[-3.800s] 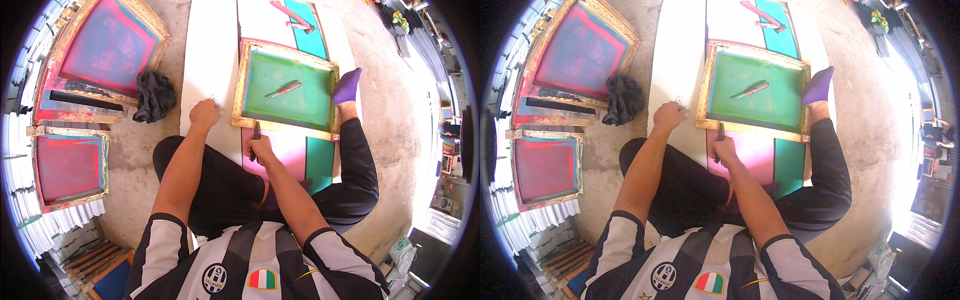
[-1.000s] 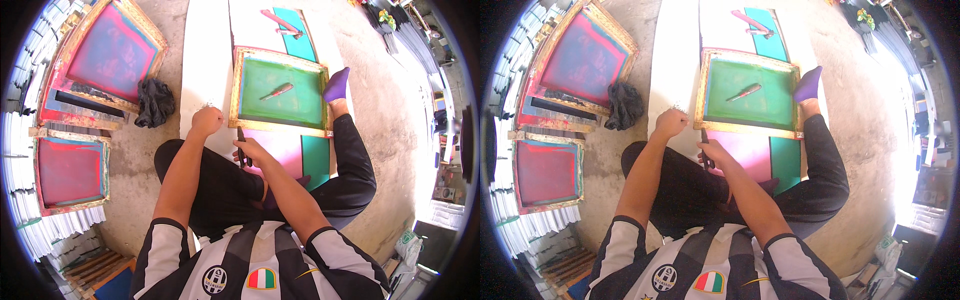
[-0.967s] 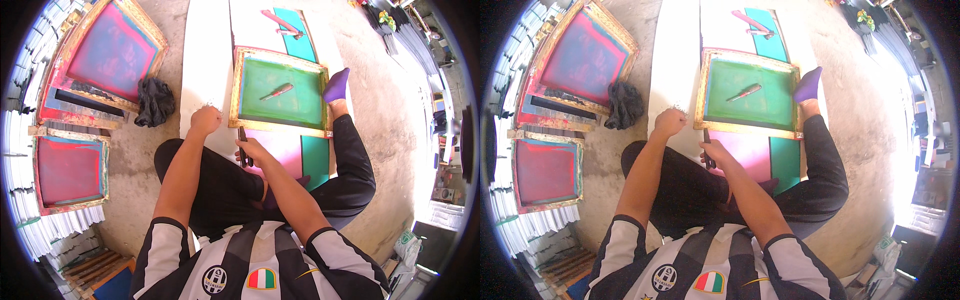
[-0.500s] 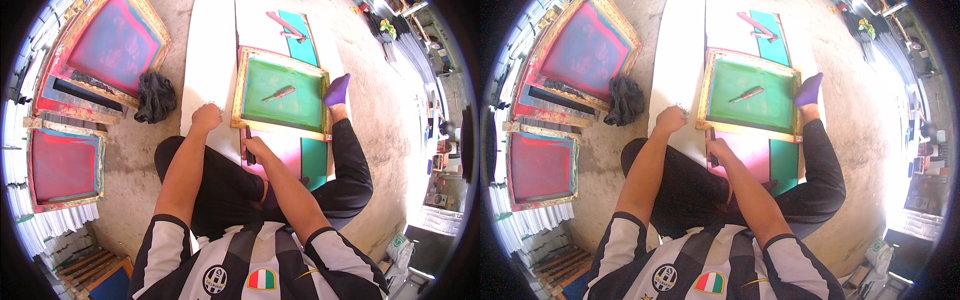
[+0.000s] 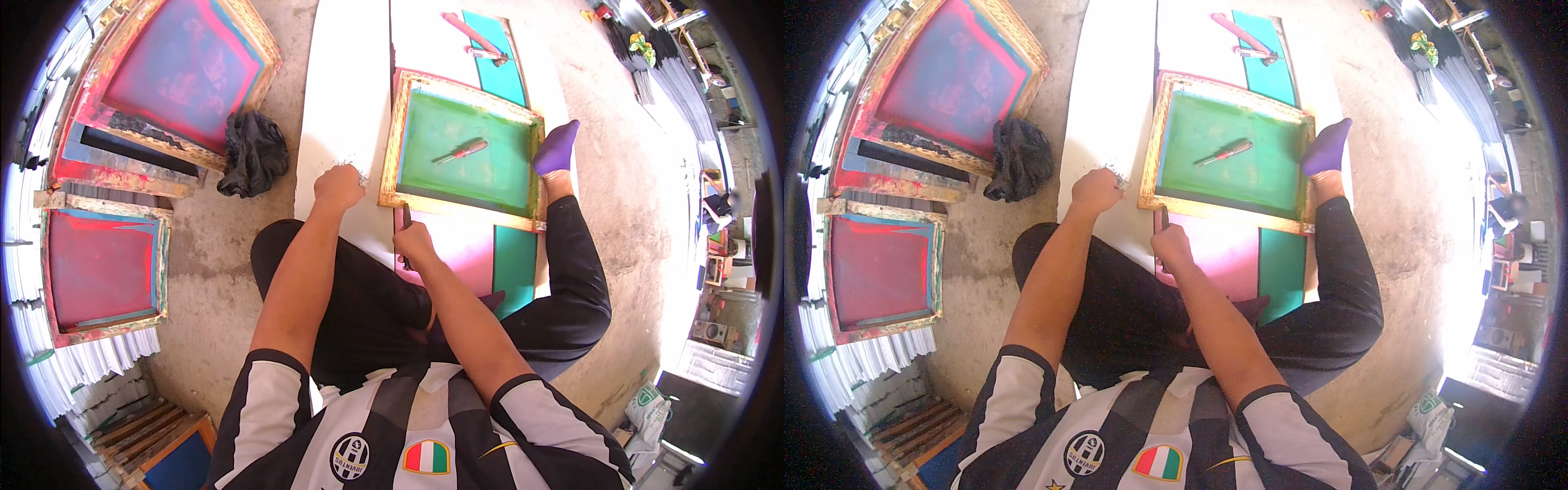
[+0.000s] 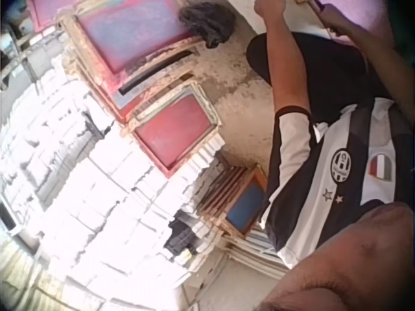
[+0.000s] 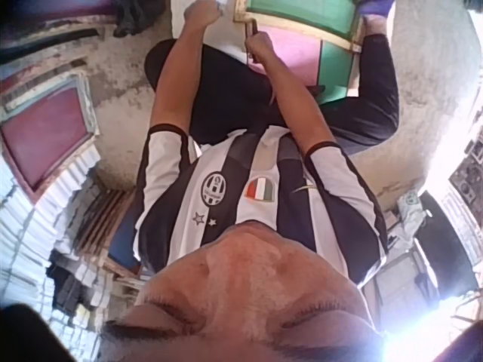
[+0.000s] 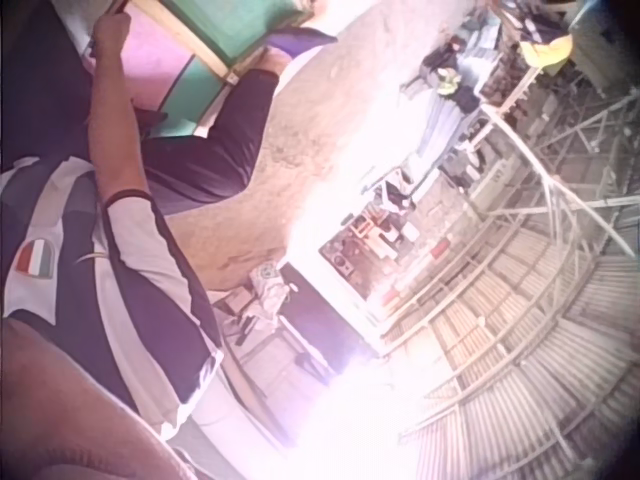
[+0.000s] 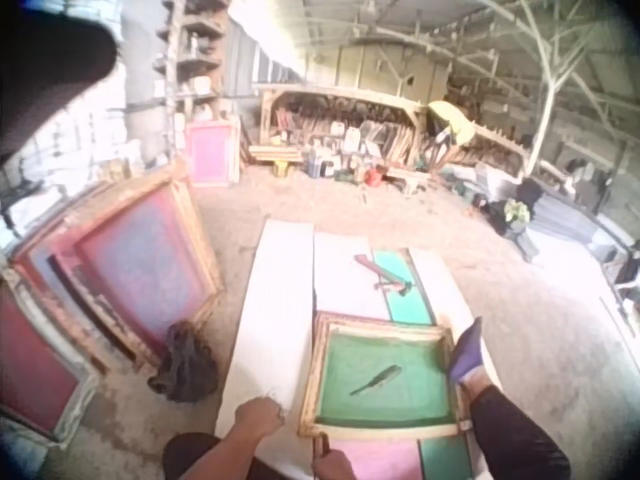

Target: The person scrapes the edges of a screen printing frame using a small metal tool. They work along the wooden frame, removing material from the surface.

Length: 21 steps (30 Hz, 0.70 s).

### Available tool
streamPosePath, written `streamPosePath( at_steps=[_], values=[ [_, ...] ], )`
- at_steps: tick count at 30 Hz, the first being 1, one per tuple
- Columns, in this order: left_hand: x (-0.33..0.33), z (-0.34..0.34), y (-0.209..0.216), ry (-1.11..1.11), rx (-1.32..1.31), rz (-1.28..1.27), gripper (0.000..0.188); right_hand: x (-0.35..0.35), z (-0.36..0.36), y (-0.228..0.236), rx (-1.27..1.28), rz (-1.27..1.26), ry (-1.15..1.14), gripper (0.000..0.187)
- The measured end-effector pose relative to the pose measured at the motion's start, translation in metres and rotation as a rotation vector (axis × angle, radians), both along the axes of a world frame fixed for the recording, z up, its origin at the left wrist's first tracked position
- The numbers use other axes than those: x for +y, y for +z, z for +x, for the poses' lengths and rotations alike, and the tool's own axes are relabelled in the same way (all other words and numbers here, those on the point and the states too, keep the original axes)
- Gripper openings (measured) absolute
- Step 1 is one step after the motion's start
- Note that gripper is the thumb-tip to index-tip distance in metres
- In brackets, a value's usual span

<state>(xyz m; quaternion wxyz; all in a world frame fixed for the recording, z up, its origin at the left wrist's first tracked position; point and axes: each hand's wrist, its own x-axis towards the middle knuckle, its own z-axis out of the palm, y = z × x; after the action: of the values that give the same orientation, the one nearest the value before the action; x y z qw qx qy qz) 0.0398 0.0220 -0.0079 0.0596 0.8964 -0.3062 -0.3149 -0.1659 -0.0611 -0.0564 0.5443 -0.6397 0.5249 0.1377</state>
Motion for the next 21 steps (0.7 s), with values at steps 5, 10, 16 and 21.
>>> streamPosePath(
  at_steps=[5, 10, 16, 21],
  values=[
    [-0.001, -0.001, 0.002, 0.012, -0.04, -0.006, 0.039, -0.002, -0.003, 0.005, -0.012, -0.024, 0.048, 0.017],
    [-0.006, -0.005, 0.009, 0.019, -0.024, -0.015, 0.038, -0.008, -0.014, -0.01, -0.278, 0.422, -0.185, 0.006],
    [0.007, -0.006, -0.016, -0.072, 0.072, -0.368, 0.028, -0.012, -0.021, -0.007, -0.44, 0.535, -0.148, 0.009],
    [0.003, -0.024, -0.011, -0.285, 0.179, -0.496, 0.021, -0.007, -0.013, 0.025, -0.401, 0.548, -0.02, 0.012]
  ],
)
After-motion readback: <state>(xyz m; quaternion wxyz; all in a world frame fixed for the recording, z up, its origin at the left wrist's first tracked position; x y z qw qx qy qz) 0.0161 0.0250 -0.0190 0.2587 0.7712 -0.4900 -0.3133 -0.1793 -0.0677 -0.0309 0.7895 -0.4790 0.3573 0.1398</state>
